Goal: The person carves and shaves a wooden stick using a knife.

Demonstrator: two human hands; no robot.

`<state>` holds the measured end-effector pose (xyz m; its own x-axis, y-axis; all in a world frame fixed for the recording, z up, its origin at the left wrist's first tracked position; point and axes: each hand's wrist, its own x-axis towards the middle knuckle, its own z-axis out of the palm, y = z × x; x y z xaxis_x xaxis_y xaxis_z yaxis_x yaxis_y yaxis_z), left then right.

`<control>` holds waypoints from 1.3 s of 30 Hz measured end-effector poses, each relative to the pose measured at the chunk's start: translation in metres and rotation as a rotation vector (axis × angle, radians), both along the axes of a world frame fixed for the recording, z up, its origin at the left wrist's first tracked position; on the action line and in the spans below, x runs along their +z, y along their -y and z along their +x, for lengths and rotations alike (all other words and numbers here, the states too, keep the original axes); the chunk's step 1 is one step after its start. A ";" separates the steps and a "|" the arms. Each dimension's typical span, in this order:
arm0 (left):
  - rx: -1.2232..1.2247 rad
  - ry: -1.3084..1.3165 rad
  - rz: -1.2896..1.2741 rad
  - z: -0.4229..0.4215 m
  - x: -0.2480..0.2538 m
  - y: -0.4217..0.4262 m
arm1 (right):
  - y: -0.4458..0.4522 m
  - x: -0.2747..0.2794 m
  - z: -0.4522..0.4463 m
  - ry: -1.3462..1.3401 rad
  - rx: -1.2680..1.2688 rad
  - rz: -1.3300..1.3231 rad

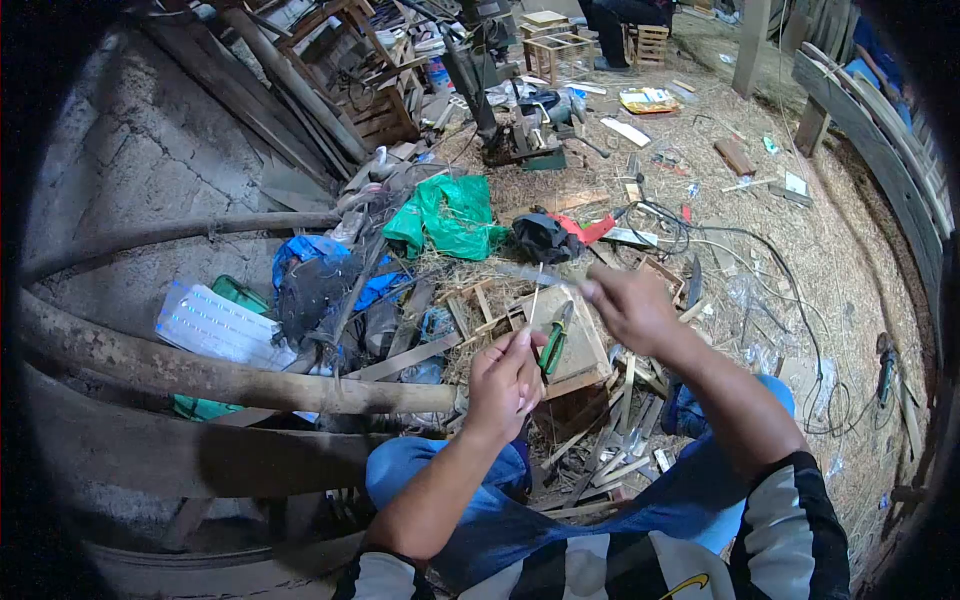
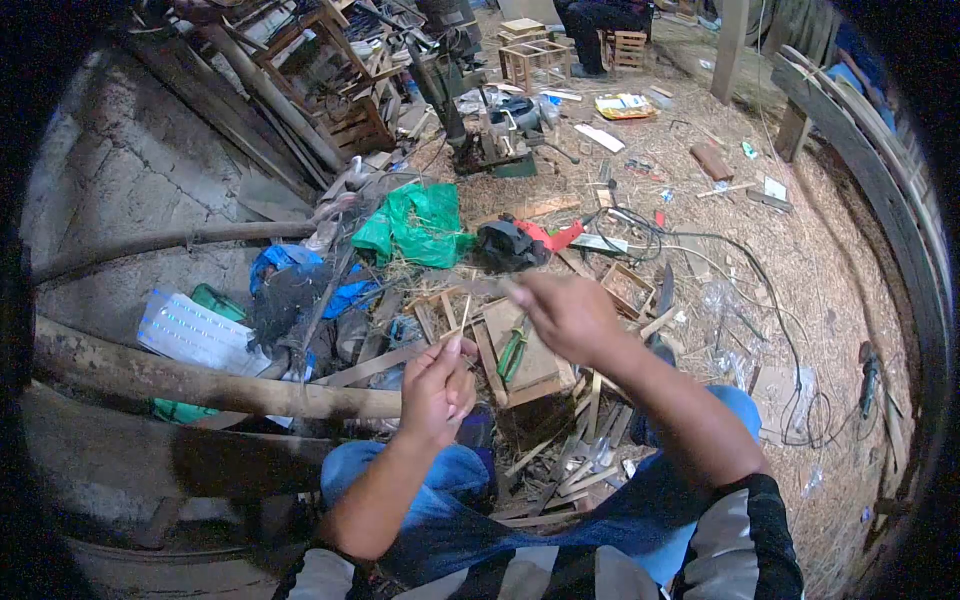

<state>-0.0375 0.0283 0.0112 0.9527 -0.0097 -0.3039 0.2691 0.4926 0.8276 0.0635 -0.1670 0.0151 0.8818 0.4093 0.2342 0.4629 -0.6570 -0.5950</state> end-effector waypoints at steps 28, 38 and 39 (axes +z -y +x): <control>0.018 0.001 0.006 -0.002 -0.001 -0.001 | -0.007 -0.002 -0.006 0.072 0.073 0.021; 0.021 0.125 0.230 -0.008 -0.009 0.010 | 0.000 -0.012 0.011 0.003 -0.030 -0.089; 0.018 0.126 0.230 -0.009 -0.008 0.011 | 0.005 -0.010 0.015 0.003 -0.033 -0.089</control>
<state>-0.0463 0.0174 0.0029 0.9824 0.0636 -0.1755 0.1499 0.2910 0.9449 0.0789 -0.1722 0.0047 0.8944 0.3995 0.2011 0.4421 -0.7219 -0.5324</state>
